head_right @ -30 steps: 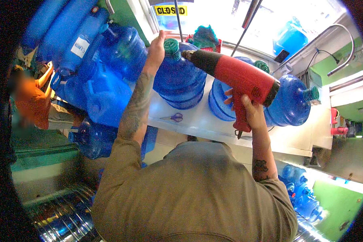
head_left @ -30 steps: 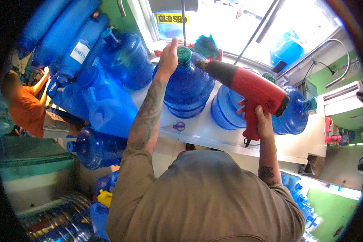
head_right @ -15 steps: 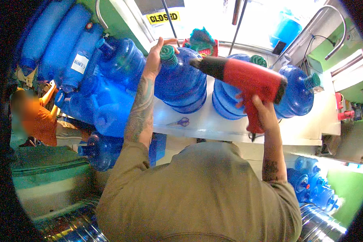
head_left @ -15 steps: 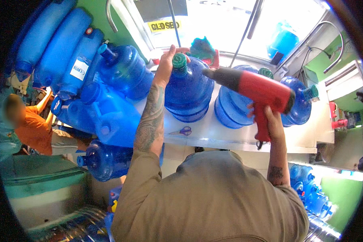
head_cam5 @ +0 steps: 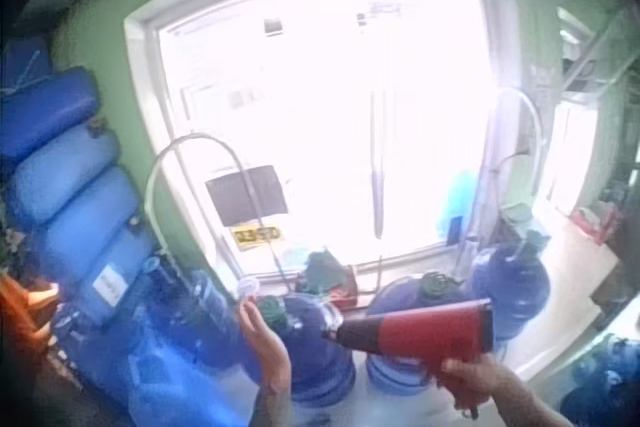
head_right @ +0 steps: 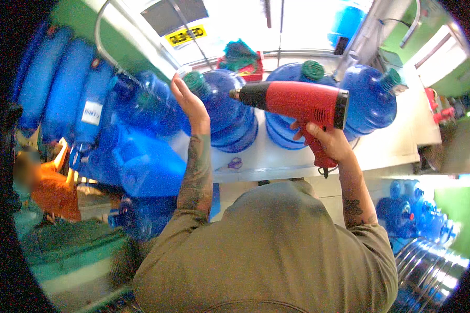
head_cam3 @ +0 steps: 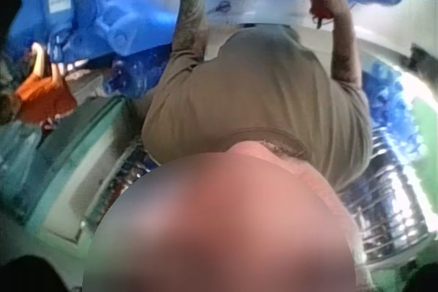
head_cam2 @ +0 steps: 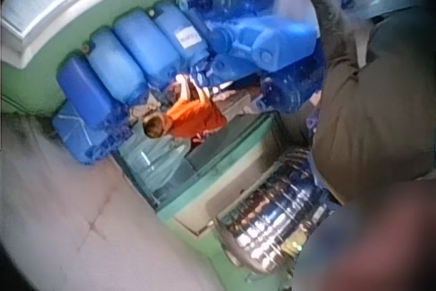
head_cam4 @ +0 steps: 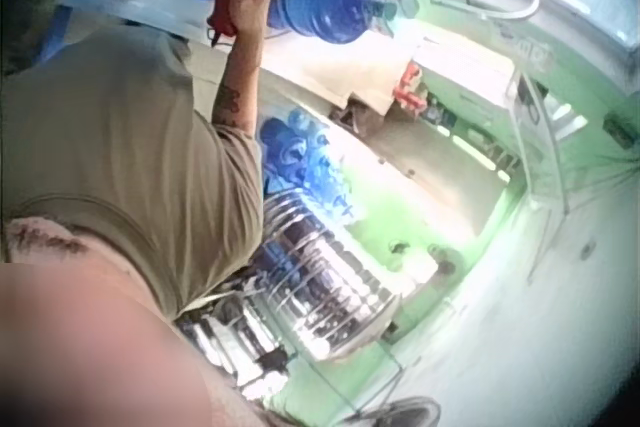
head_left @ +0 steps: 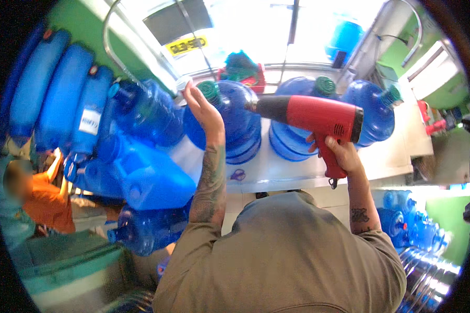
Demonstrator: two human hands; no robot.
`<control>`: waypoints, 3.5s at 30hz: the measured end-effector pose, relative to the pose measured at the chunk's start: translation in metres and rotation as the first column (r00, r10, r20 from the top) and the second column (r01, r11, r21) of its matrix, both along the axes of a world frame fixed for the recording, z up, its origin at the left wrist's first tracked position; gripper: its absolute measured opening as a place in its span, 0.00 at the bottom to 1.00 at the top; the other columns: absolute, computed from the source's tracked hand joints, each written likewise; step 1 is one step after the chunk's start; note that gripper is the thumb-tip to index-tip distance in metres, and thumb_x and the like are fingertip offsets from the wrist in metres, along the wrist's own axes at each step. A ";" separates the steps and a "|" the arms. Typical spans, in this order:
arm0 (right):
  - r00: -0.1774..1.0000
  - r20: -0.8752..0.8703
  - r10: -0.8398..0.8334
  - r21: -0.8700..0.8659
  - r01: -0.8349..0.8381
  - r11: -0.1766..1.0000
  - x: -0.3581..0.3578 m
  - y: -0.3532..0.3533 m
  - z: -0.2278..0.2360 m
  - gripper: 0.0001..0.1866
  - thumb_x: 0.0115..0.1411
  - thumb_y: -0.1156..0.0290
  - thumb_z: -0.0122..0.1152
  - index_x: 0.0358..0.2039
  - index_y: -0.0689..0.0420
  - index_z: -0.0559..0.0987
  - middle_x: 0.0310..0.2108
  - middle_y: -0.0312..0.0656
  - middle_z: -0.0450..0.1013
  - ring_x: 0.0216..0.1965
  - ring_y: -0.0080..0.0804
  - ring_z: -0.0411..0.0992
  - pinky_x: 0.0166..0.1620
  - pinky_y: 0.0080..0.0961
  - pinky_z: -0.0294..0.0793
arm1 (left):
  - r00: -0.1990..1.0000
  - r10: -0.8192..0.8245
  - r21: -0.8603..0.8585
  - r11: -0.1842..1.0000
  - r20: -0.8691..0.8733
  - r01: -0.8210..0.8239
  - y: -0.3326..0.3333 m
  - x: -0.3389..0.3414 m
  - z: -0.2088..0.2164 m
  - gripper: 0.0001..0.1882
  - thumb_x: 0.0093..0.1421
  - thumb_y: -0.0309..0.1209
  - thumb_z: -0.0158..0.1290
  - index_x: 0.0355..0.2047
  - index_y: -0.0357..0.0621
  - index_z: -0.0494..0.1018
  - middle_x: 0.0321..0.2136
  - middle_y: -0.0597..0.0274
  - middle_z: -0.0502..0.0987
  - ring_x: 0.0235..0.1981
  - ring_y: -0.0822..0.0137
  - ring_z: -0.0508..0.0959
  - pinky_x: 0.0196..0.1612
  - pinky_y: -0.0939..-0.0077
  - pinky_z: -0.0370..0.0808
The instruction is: The person seals large blue water jugs by placing green mesh caps on the openings and using a red heat gun to shrink the caps for a tight seal. The person handles multiple jugs one at a time, positioning them on a counter, applying caps, and heating each cap before moving to the next jug.
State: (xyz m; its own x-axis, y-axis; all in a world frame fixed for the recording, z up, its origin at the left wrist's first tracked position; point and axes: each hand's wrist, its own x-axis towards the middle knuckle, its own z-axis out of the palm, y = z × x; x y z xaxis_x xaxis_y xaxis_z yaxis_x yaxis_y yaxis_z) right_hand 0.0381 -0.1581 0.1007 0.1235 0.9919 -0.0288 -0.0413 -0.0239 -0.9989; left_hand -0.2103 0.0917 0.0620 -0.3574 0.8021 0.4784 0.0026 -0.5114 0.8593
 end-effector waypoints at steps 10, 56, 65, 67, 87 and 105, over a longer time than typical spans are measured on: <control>0.990 -0.087 -0.110 0.035 0.114 0.993 -0.009 0.006 0.015 0.36 0.62 0.43 0.61 0.58 0.62 0.69 0.42 0.48 0.78 0.35 0.34 0.78 0.34 0.26 0.77 | 0.756 -0.604 -0.057 0.770 0.251 0.635 0.036 -0.032 -0.007 0.32 0.73 0.56 0.35 0.54 0.38 0.71 0.37 0.58 0.80 0.38 0.73 0.79 0.44 0.76 0.77; 0.971 0.041 -0.237 0.098 0.233 0.968 0.067 -0.117 0.042 0.20 0.57 0.65 0.61 0.50 0.59 0.79 0.42 0.41 0.79 0.32 0.23 0.74 0.32 0.20 0.72 | 0.975 -0.023 0.049 0.998 -0.222 0.035 0.007 0.006 0.000 0.20 0.71 0.39 0.49 0.47 0.30 0.73 0.46 0.50 0.76 0.50 0.60 0.74 0.56 0.67 0.70; 0.561 0.337 -0.756 0.181 0.750 0.636 0.178 -0.210 0.059 0.28 0.66 0.47 0.57 0.51 0.61 0.76 0.42 0.45 0.79 0.36 0.30 0.78 0.34 0.24 0.75 | 0.949 0.151 0.269 0.960 -0.276 -0.075 -0.042 0.051 0.033 0.21 0.71 0.33 0.45 0.58 0.29 0.64 0.57 0.44 0.67 0.58 0.54 0.69 0.63 0.61 0.65; 0.561 0.322 -0.763 0.150 0.765 0.626 0.204 -0.216 0.057 0.32 0.65 0.45 0.58 0.55 0.61 0.73 0.43 0.46 0.78 0.36 0.29 0.78 0.34 0.22 0.74 | 0.939 0.041 0.310 0.948 -0.341 0.072 -0.067 0.079 0.044 0.20 0.72 0.31 0.44 0.58 0.29 0.64 0.58 0.45 0.67 0.59 0.54 0.69 0.64 0.61 0.65; 0.402 0.891 -0.210 0.196 0.076 0.978 0.607 -0.142 -0.060 0.28 0.55 0.64 0.69 0.56 0.54 0.75 0.50 0.48 0.75 0.50 0.50 0.74 0.53 0.41 0.73 | 0.780 -0.194 0.127 0.936 -0.594 0.330 -0.194 0.509 0.025 0.10 0.57 0.27 0.62 0.39 0.40 0.78 0.38 0.54 0.79 0.41 0.56 0.80 0.46 0.68 0.76; 0.376 0.913 -0.159 0.157 0.035 0.987 0.734 0.007 -0.039 0.29 0.63 0.59 0.63 0.64 0.49 0.69 0.62 0.49 0.66 0.61 0.46 0.66 0.64 0.43 0.66 | 0.809 -0.147 0.156 0.947 -0.569 0.282 -0.195 0.513 0.023 0.09 0.56 0.26 0.60 0.38 0.41 0.78 0.38 0.55 0.79 0.39 0.60 0.80 0.44 0.69 0.76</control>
State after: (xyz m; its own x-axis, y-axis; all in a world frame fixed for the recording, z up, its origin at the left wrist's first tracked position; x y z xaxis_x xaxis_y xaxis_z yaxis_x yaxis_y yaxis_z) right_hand 0.7718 -0.1510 0.0617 0.1081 0.9600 0.2581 0.9084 0.0101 -0.4179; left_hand 0.3024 -0.1032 0.0854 0.1833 0.6750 0.7147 0.3012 -0.7306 0.6128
